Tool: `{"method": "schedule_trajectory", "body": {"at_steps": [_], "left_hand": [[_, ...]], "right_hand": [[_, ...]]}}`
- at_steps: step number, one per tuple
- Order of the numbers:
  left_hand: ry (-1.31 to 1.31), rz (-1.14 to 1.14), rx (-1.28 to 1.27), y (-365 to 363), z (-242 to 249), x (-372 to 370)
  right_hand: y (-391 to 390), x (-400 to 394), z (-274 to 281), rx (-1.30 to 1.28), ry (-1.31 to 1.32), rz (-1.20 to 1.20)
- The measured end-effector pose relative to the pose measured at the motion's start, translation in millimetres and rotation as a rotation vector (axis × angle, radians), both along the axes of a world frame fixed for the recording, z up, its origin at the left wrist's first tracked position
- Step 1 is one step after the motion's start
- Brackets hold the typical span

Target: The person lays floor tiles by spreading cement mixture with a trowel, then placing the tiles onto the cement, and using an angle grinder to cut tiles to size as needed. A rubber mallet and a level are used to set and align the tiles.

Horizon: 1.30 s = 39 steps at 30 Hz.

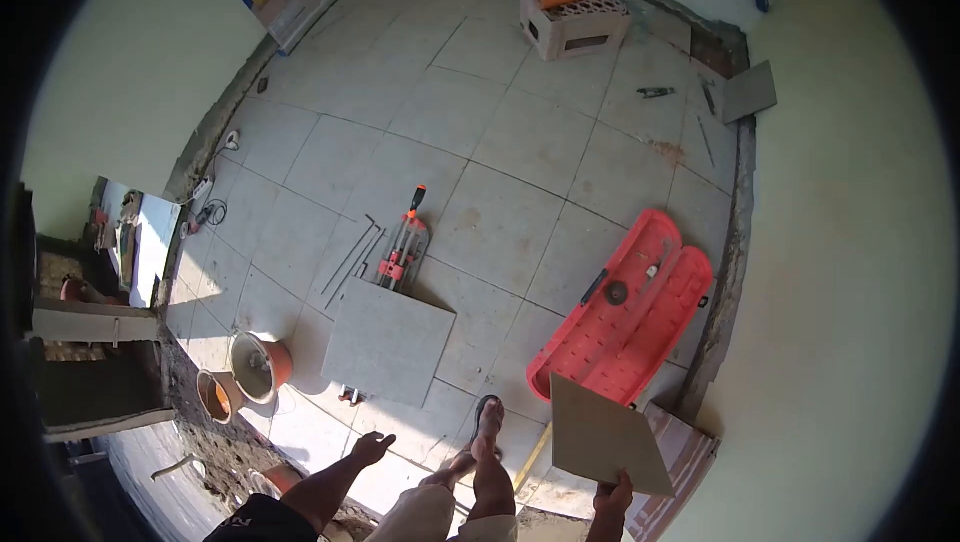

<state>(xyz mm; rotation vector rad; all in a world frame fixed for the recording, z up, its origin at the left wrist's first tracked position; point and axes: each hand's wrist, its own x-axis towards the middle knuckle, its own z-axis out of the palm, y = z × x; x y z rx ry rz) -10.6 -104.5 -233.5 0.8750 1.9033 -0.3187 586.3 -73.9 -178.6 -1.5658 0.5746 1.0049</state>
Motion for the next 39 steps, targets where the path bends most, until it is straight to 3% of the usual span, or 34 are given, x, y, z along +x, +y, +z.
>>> {"method": "schedule_trajectory", "body": {"at_steps": [1,3,5,6,8,9,10,12,14,17,18,19,20,21,23,24,25,28,31,33,34,36,37,38,39], "left_hand": [[0.122,-0.004,-0.098,-24,23,-44],[0.269,0.09,-0.285,-31,104,-102],[0.357,0.173,-0.284,-31,162,-141],[0.407,0.191,-0.222,-35,166,-156],[0.411,0.539,-0.03,-12,178,-159],[0.31,0.586,-0.032,15,182,-158],[0.292,0.729,0.045,18,153,-156],[0.207,0.894,0.24,78,129,-116],[-0.083,0.958,0.294,197,190,-67],[-0.338,0.855,0.426,299,208,-22],[-0.297,0.749,0.504,323,202,-14],[-0.318,0.774,0.502,345,191,-10],[-0.325,0.893,0.463,366,186,-9],[-0.252,0.966,0.421,387,175,-8],[-0.124,1.087,0.339,417,134,-10],[-0.192,1.171,0.296,429,124,-19],[-0.271,1.246,0.207,442,127,-33],[-0.138,1.139,0.399,478,148,-71],[-0.154,1.424,0.564,518,230,-108],[-0.115,1.474,0.481,512,277,-100],[-0.067,1.405,0.424,491,288,-73],[-0.142,1.054,-0.091,454,336,0],[-0.431,0.736,-0.257,405,322,75],[-0.506,0.695,-0.381,406,341,111],[-0.52,0.809,-0.51,421,372,137]], "right_hand": [[-6,-8,23,0.126,-0.007,0.121],[-11,1,40,0.081,0.042,0.167],[1,7,52,0.005,0.076,0.202],[10,15,64,-0.082,0.085,0.209],[51,-2,93,-0.184,-0.026,0.16],[79,-6,117,-0.289,-0.03,0.135],[115,-17,130,-0.377,-0.018,0.117],[153,9,146,-0.269,0.132,0.388],[247,-16,188,-0.399,0.003,0.349],[383,-14,216,-0.214,0.001,0.704],[430,-18,228,-0.182,0.034,0.765],[472,-9,232,-0.081,-0.003,1.222],[505,-44,246,0.11,-0.211,1.411],[547,-30,237,0.295,-0.417,1.963],[634,-127,267,0.138,-0.069,1.193],[676,-122,254,0.277,-0.032,1.346],[716,-170,275,0.085,-0.101,1.086],[821,-267,310,0.037,-0.167,1.12],[900,-352,332,0.029,-0.211,1.164],[947,-410,340,0.036,-0.234,1.234],[967,-437,343,0.033,-0.254,1.265],[1006,-488,340,0.049,-0.256,1.313],[1023,-514,335,0.016,-0.234,1.345],[1040,-542,327,-0.012,-0.208,1.376],[1055,-571,317,-0.025,-0.215,1.388]]}}
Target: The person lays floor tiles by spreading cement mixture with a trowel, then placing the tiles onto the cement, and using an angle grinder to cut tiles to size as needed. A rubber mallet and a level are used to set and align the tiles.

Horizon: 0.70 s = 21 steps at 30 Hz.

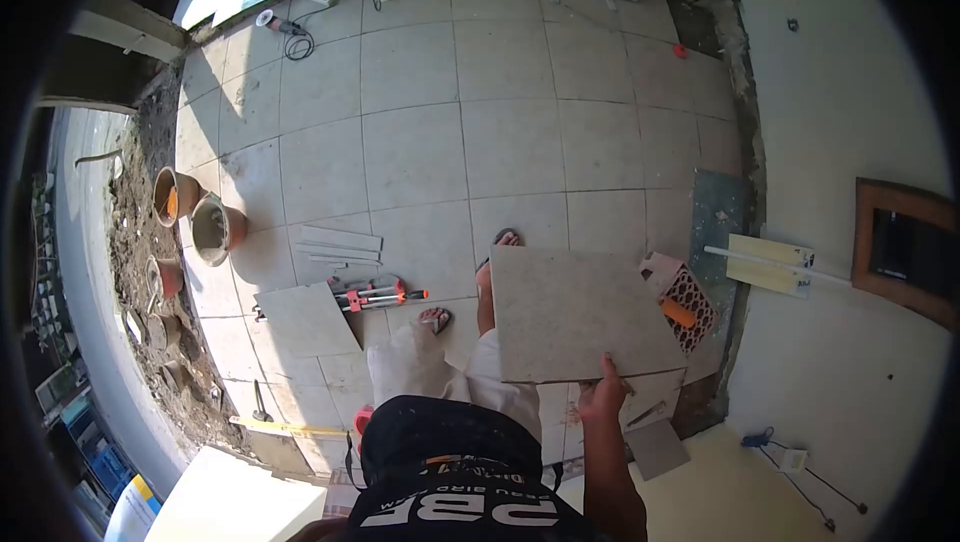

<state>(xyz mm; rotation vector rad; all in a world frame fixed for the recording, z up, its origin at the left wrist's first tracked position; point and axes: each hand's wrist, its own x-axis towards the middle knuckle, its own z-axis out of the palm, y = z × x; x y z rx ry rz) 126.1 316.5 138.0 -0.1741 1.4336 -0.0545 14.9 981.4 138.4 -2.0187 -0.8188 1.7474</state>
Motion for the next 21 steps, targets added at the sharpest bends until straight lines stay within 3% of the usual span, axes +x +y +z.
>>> {"method": "schedule_trajectory", "body": {"at_steps": [3,9,17,19,21], "left_hand": [[0.154,0.3,-0.277,72,54,16],[0.504,0.684,-0.289,210,43,-74],[0.632,0.658,-0.122,296,-36,-240],[0.638,0.609,-0.074,309,-61,-282],[0.648,0.549,-0.03,322,-83,-325]], "right_hand": [[50,-62,-44,-0.091,0.045,0.129],[97,-153,-78,-0.152,-0.032,0.253],[137,-165,-75,-0.128,-0.19,0.39],[140,-153,-78,-0.038,-0.144,0.309],[142,-144,-81,0.071,-0.173,0.415]]}}
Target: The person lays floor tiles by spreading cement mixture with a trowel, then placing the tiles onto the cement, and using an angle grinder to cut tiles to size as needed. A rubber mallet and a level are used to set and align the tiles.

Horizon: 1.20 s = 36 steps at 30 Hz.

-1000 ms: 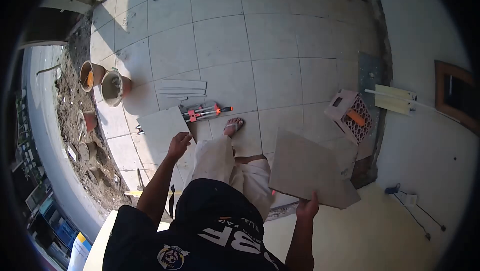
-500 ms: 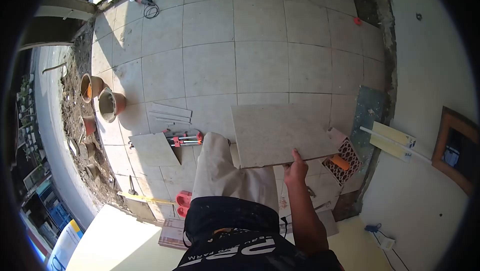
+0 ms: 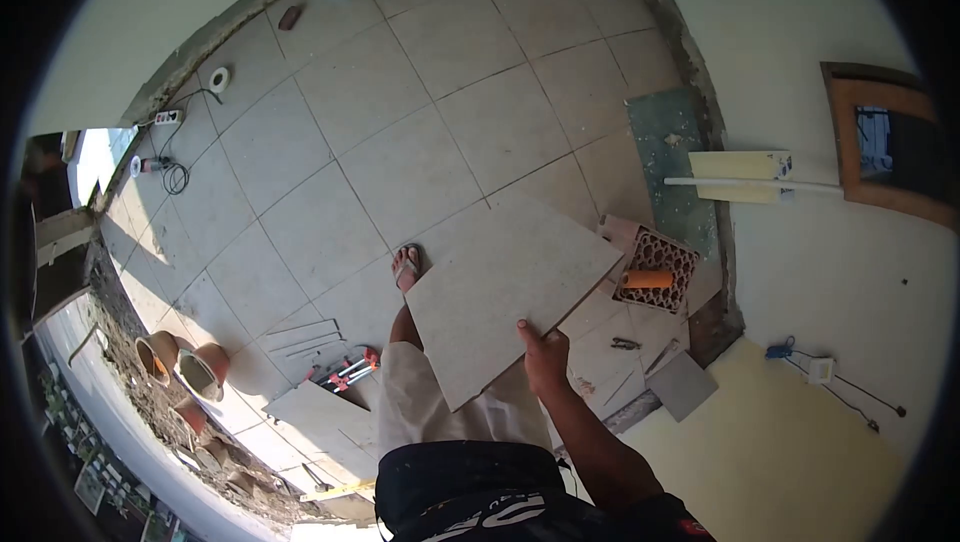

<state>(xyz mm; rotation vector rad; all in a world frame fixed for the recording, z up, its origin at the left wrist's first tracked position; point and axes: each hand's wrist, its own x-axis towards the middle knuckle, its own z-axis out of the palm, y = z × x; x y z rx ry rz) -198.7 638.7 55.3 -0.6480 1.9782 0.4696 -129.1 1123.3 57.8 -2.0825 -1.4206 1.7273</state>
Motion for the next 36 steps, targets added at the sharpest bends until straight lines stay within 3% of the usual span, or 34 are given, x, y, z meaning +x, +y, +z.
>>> {"method": "schedule_trajectory", "body": {"at_steps": [5,7,10,12,18,20,23,26,28,29,32,34,36], "left_hand": [[0.058,-0.173,0.051,53,-38,-92],[0.081,-0.244,0.069,82,-48,-118],[0.118,-0.361,0.088,130,-55,-142],[0.141,-0.444,0.093,163,-53,-147],[0.189,-0.649,0.017,269,-36,-93],[0.177,-0.724,-0.045,292,-27,-61],[0.139,-0.825,-0.165,318,-21,-21],[0.1,-0.909,-0.316,328,-5,-2],[0.061,-0.971,-0.429,330,10,3],[0.022,-1.012,-0.502,328,17,1],[-0.087,-1.193,-0.702,343,27,-16],[-0.101,-1.441,-0.779,382,-2,-37],[0.227,-1.711,-0.568,468,-92,-40]], "right_hand": [[14,25,0,0.108,-0.038,-0.085],[24,39,9,0.017,-0.184,-0.004],[42,68,20,0.016,-0.125,-0.08],[42,95,23,0.095,-0.03,-0.262],[79,229,29,-0.154,0.085,-0.466],[91,273,44,-0.108,0.133,-0.686],[93,363,50,-0.257,0.054,-0.756],[90,430,45,-0.029,0.075,-0.93],[98,472,50,-0.132,0.003,-0.996],[89,488,28,0.087,-0.045,-1.035],[90,544,7,0.071,-0.074,-1.126],[92,574,-13,0.071,-0.1,-1.193],[84,595,-29,0.07,-0.139,-1.259]]}}
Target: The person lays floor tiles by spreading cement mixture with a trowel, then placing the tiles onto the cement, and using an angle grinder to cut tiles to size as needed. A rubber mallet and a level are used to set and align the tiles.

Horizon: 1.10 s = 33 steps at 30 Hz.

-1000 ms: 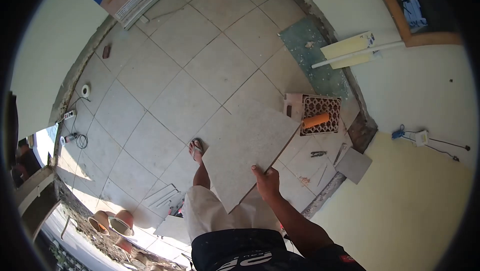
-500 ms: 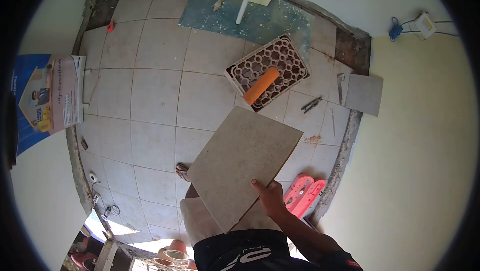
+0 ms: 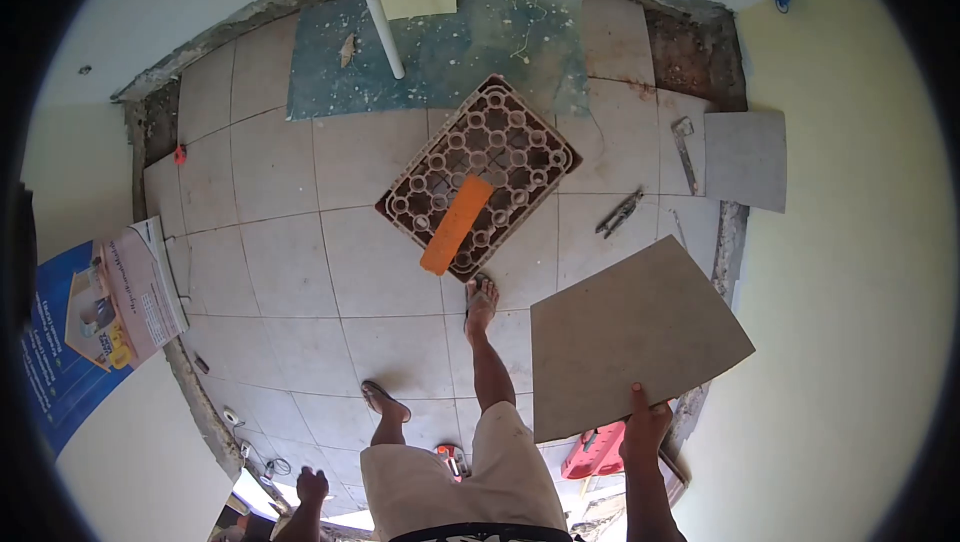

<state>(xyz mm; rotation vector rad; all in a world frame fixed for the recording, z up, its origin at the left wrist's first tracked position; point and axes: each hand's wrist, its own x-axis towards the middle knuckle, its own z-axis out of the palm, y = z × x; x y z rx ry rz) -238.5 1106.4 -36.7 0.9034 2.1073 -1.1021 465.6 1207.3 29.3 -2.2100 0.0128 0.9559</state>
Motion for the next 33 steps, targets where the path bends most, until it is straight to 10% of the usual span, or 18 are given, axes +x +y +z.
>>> {"method": "schedule_trajectory", "body": {"at_steps": [2,5,9,20,24,30,33], "left_hand": [[-0.173,-0.294,0.635,150,-108,97],[-0.761,-0.075,0.627,319,-169,311],[-0.667,-0.443,0.704,386,-235,448],[-0.378,-0.339,0.795,468,-209,298],[-0.293,-0.217,0.431,519,-185,277],[-0.383,0.117,0.943,662,-170,309],[-0.28,-0.466,1.266,709,-168,329]], "right_hand": [[-7,16,-13,0.143,-0.006,-0.152],[-4,26,-5,0.09,0.065,-0.262],[-41,44,-20,0.033,0.061,-0.369],[-82,13,-51,-0.126,0.164,-0.399],[-84,9,-65,-0.208,0.202,-0.249],[-75,12,-67,-0.263,0.194,-0.135],[-68,15,-71,-0.256,0.189,-0.102]]}}
